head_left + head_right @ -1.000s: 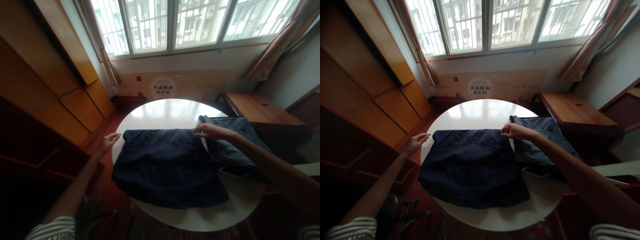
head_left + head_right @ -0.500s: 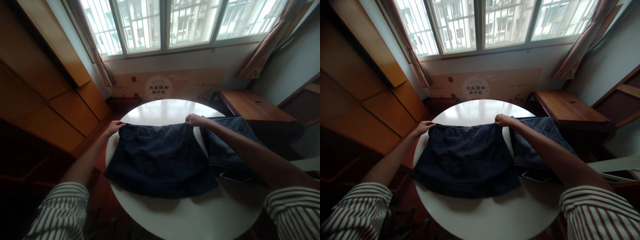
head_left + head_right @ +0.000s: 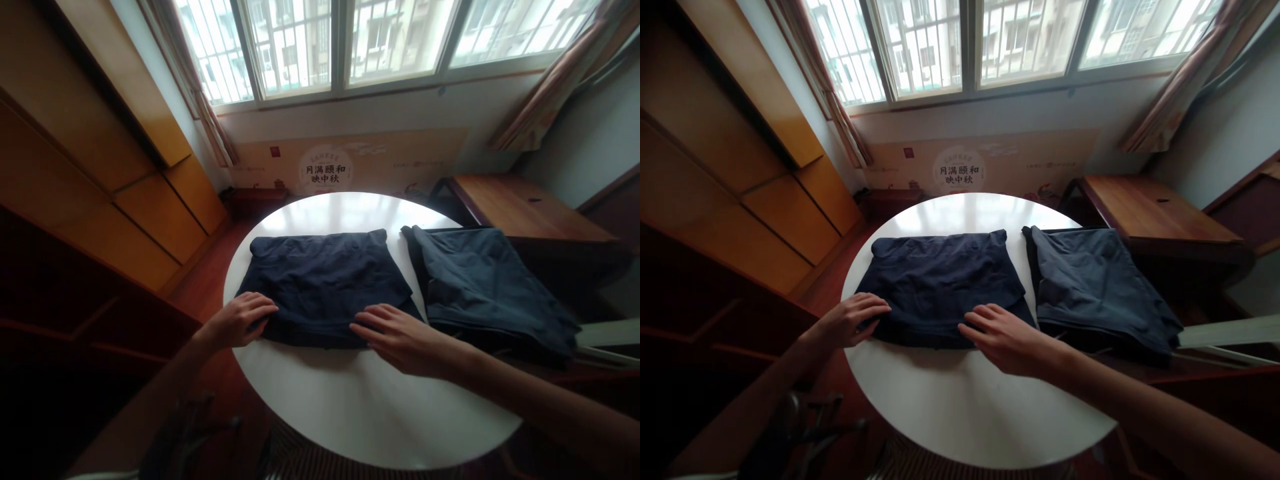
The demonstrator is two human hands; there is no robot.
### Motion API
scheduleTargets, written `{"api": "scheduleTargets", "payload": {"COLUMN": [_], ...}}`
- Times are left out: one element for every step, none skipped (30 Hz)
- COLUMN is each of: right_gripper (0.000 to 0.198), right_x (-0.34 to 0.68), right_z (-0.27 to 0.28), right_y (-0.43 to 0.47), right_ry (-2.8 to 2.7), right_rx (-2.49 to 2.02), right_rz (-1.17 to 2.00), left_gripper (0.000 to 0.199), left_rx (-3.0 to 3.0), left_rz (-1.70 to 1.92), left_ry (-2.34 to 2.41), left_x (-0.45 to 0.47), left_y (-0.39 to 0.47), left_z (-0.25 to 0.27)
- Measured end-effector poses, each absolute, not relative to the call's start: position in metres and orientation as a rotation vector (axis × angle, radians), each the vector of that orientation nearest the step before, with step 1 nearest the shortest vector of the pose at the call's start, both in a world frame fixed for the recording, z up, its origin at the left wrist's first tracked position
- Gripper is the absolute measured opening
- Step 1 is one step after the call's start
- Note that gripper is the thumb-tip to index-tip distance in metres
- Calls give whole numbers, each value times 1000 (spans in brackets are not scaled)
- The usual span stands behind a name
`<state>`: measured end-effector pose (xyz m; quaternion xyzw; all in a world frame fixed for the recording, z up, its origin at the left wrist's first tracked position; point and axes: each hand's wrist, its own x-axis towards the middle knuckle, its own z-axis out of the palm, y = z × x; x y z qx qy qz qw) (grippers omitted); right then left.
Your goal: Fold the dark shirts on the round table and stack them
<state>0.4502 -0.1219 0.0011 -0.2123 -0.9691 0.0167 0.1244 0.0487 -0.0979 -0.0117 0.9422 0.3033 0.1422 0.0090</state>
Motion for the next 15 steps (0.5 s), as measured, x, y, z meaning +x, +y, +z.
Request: {"api": "scheduleTargets", "payload": {"right_gripper": [40,43,45,45,43,42,41,40,38,36,34,34,34,34,34], "right_x": [446,441,435,430,425,421,418,416,414,414,414,415,417,418,420], "right_z": [-4,-10,-16,-21,-27,-31,-33,-35,-35,-34,-33,-32,-31,-31,-32], "right_y": [-135,-145,-151,-153,-152,-150,-147,-143,-141,-139,-139,-138,-139,-140,-141], "right_ry": [-2838,-2828,-2804,-2779,-2757,-2741,-2734,-2734,-2733,-2726,-2714,-2698,-2683,-2672,-2676], "right_rx": [-603,-595,-596,-598,-598,-598,-592,-579,-562,-544,-526,-514,-507,-508,-514], "right_rz": [3,-38,-90,-153,-220,-285,-340,-382,-414,-443,-472,-497,-511,-511,-495], "left_gripper": [37,39,39,38,36,33,32,31,31,32,34,35,36,38,39], "left_rx": [2968,2991,3011,3027,3042,3057,3071,3083,3095,3108,3122,3136,3147,3154,3160], "left_rz": [415,414,438,472,503,526,543,556,568,586,606,627,641,658,670], "left_ry": [959,994,1048,1104,1150,1187,1216,1239,1257,1267,1270,1265,1253,1239,1223], "left_x": [46,42,39,37,35,33,33,32,32,31,30,28,26,23,20], "left_y": [-107,-112,-113,-112,-109,-106,-104,-102,-101,-102,-103,-105,-107,-109,-112], "left_z": [-16,-21,-27,-32,-36,-40,-42,-44,-44,-44,-43,-43,-44,-45,-47]}}
